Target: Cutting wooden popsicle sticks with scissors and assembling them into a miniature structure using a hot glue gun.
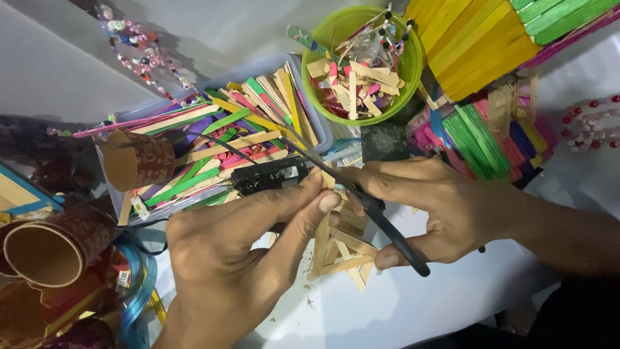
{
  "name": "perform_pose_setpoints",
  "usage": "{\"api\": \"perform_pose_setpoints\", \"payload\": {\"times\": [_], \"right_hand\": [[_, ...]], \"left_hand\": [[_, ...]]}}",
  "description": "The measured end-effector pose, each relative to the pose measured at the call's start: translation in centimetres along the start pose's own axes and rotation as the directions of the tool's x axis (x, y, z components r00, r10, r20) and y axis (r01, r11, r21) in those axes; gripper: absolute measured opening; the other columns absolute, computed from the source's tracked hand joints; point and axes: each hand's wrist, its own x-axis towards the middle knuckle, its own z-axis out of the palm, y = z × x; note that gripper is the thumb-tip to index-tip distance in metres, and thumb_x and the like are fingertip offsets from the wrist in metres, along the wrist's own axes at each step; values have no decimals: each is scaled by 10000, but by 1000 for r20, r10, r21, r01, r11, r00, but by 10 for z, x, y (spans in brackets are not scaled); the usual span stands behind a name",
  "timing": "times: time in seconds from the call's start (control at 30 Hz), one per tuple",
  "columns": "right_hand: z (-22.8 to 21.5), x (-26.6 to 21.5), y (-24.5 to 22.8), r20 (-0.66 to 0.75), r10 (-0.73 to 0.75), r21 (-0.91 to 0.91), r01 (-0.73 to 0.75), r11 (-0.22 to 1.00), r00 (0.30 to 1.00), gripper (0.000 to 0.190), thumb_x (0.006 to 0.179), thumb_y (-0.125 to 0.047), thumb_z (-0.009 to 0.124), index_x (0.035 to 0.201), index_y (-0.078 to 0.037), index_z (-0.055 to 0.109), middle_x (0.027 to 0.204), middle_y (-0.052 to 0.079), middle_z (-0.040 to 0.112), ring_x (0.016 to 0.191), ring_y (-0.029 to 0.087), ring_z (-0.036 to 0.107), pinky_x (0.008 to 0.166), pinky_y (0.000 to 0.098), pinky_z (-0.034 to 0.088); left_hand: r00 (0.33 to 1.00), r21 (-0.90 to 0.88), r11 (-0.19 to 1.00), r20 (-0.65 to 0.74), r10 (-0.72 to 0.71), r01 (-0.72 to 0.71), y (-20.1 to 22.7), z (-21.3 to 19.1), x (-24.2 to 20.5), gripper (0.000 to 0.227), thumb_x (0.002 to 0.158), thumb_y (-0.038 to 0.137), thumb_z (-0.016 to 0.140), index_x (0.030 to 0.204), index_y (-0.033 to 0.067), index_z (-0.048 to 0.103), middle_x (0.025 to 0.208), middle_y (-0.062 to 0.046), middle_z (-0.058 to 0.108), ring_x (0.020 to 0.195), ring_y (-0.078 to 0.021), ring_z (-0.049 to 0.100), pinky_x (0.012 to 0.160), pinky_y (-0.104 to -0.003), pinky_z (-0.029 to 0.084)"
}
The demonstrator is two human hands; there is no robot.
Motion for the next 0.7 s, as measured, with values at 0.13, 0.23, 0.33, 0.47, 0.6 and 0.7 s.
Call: {"api": "perform_pose_setpoints", "payload": {"times": [0.13,0.23,0.33,0.47,0.6,0.7], "right_hand": [[0,0,0,6,7,24,-7,1000,1000,893,910,-478,691,1537,62,353,1337,163,645,1111,250,699,888,324,537],[0,-1,2,5,-10,37,10,999,1000,902,910,-468,707,1539,65,341,1310,159,652,1091,234,711,858,321,563],[0,0,2,9,-12,10,12,1000,1000,884,906,-488,689,1513,77,383,1330,174,646,1096,227,714,833,309,554],[0,-2,2,3,-4,3,4,1000,1000,905,911,-491,683,1544,57,339,1423,200,624,1225,269,706,933,327,552],[-1,0,-1,-3,-7,33,7,999,1000,895,923,-486,665,1542,65,327,1425,206,607,1244,289,688,968,349,564],[0,1,-2,-30,-29,39,30,999,999,886,911,-461,682,1512,102,356,1441,243,581,1295,328,651,1032,381,550]], "left_hand": [[1000,-7,1000,5,3,-3,1,-1,1,128,859,44,817,963,-13,769,933,-121,807,792,-149,830,683,-223,676],[1000,0,1000,0,-4,4,1,-1,1,126,856,49,823,956,-9,771,928,-120,807,784,-149,828,672,-225,672],[1000,3,1000,1,4,-4,2,-1,1,123,858,47,821,953,-10,769,917,-119,808,769,-147,828,661,-224,668],[1000,-4,1000,-1,7,-7,1,-1,0,125,857,33,823,957,-17,768,935,-125,804,829,-178,835,697,-236,687],[1000,32,999,-2,-23,23,3,-1,1,138,863,65,831,972,0,777,975,-101,803,755,-118,816,668,-213,658],[998,22,997,-9,-68,68,7,0,2,169,859,82,823,988,-12,766,954,-100,804,735,-112,812,687,-211,664]]}}
